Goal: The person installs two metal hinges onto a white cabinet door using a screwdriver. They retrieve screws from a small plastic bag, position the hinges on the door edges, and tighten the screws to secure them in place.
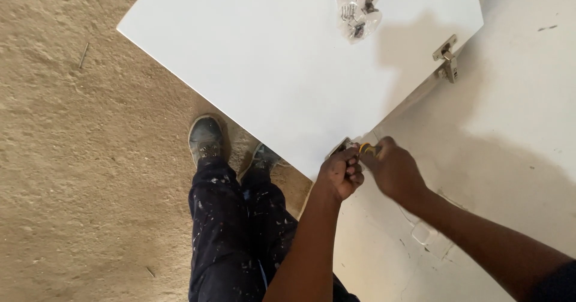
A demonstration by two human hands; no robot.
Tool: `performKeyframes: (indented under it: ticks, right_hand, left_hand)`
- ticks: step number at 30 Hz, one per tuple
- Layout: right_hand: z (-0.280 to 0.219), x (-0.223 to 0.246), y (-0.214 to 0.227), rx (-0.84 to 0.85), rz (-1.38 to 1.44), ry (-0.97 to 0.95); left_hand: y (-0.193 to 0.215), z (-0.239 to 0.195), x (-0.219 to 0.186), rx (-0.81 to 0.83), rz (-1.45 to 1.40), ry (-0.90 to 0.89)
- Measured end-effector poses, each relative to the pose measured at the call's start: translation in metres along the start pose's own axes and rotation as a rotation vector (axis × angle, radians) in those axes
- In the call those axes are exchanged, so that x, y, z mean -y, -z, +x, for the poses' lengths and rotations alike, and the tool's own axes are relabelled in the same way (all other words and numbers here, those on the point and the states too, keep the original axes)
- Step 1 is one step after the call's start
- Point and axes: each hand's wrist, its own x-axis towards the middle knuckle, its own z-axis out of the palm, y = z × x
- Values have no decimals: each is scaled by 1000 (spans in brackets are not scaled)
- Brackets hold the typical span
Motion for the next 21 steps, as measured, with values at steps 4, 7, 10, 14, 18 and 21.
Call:
performKeyframes:
  ticks: [4,7,10,14,18,21]
  right_hand:
    - [1,-3,7,125,759,-330]
    - [-16,10,13,102,-97,-28]
    - [-4,1,6,13,-799,357]
    - [1,22,6,27,-395,152]
    - [13,19,8,-32,-60,-17]
    - [-16,26,20,40,-531,177]
  left_hand:
    - [1,15,5,-5,27,-17]
    - [2,10,0,-27,46,-34]
    - [1,9,1,-27,55,-65]
    - [-5,-9,-8,-57,25,-43]
    - [-6,-1,-10,-38,-3,11]
    - [10,28,1,-29,10,-43]
